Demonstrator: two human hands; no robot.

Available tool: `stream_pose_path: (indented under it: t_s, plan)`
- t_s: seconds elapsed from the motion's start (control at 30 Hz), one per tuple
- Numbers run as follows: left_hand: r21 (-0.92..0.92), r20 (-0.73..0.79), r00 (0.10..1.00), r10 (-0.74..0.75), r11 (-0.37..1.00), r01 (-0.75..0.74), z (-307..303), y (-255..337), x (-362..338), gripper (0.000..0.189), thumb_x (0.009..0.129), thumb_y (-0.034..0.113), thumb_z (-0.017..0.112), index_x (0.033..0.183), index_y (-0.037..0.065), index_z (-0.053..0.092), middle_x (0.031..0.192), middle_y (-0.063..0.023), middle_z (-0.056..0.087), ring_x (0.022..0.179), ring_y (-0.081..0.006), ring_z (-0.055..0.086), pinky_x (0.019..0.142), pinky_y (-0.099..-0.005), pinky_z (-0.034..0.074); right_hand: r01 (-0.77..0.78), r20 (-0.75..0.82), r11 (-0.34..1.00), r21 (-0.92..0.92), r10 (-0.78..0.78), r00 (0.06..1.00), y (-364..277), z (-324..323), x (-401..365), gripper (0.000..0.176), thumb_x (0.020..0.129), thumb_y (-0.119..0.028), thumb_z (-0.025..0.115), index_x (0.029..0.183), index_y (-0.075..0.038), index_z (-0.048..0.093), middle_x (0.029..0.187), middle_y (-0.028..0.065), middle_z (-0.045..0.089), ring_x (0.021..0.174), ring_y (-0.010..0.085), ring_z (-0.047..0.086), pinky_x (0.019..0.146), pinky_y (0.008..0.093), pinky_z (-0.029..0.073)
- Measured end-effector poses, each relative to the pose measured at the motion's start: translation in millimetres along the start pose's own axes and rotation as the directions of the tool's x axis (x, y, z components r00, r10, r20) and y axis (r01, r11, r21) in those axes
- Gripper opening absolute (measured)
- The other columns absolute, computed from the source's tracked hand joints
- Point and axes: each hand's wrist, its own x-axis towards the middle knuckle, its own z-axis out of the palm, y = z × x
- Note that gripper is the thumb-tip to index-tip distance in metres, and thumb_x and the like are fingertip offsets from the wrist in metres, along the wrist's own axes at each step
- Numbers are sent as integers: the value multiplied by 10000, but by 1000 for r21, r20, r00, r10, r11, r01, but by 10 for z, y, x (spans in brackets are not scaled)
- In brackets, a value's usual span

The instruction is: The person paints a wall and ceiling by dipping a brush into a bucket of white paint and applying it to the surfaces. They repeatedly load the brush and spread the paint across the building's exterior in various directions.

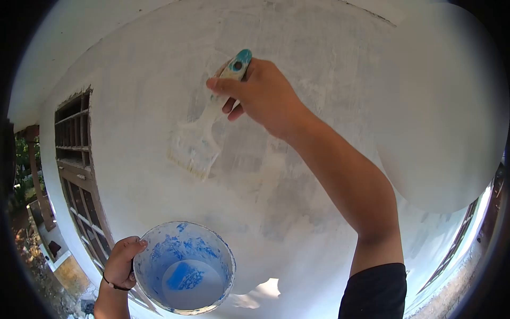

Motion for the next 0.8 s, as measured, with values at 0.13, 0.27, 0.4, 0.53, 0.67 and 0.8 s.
stream_pose_path:
  t_s: [0.13, 0.27, 0.4, 0.53, 0.67, 0.8]
  plan:
    - [8, 29, 999, 33, 999, -33, 59, 222, 40, 233, 824, 152, 576, 639, 48, 478, 529, -42, 531, 313, -67, 393, 260, -182, 242, 232, -207, 964, -128, -255, 945, -209, -345, 628, 313, 783, -241, 687, 911, 22, 574, 789, 80, 592, 637, 159, 590, 607, 281, 525]
    - [33, -6, 1000, 11, 999, -11, 94, 299, 73, 229, 825, 151, 573, 644, 51, 474, 528, -45, 530, 306, -73, 385, 258, -196, 231, 268, -429, 870, -413, -446, 786, -678, -507, 922, 300, 823, -243, 619, 869, 49, 567, 702, 141, 610, 622, 186, 602, 532, 303, 487]
    - [18, -37, 999, -8, 1000, 9, 73, 291, 105, 207, 794, 136, 589, 643, 40, 484, 528, -70, 544, 309, -80, 429, 256, -183, 266, 167, -427, 708, -686, -578, 695, -1087, -705, 899, 288, 805, -245, 630, 837, 35, 570, 709, 145, 613, 641, 206, 608, 544, 311, 492]
    - [-15, -5, 996, 88, 996, -88, 88, 249, 106, 208, 792, 133, 588, 637, 45, 481, 528, -71, 545, 305, -83, 424, 256, -180, 268, -11, -201, 223, -975, -856, 476, -1188, -1137, 1120, 305, 780, -243, 638, 825, 51, 571, 754, 204, 616, 684, 343, 604, 612, 402, 490]
    - [-4, -67, 995, 78, 997, -78, 79, 234, 97, 204, 788, 128, 586, 633, 49, 479, 531, -69, 549, 303, -82, 422, 250, -180, 263, -141, -181, 125, -982, -835, 520, -1209, -1314, 1230, 303, 782, -235, 626, 878, 47, 571, 790, 236, 608, 748, 403, 581, 682, 452, 472]
    - [-13, -89, 994, 65, 998, -66, 4, 190, 109, 205, 790, 128, 581, 628, 54, 479, 531, -65, 550, 293, -82, 420, 224, -184, 238, -118, -19, -58, -991, -824, 566, -981, -1324, 1619, 280, 808, -208, 588, 958, 27, 561, 862, 238, 605, 814, 395, 583, 730, 449, 472]
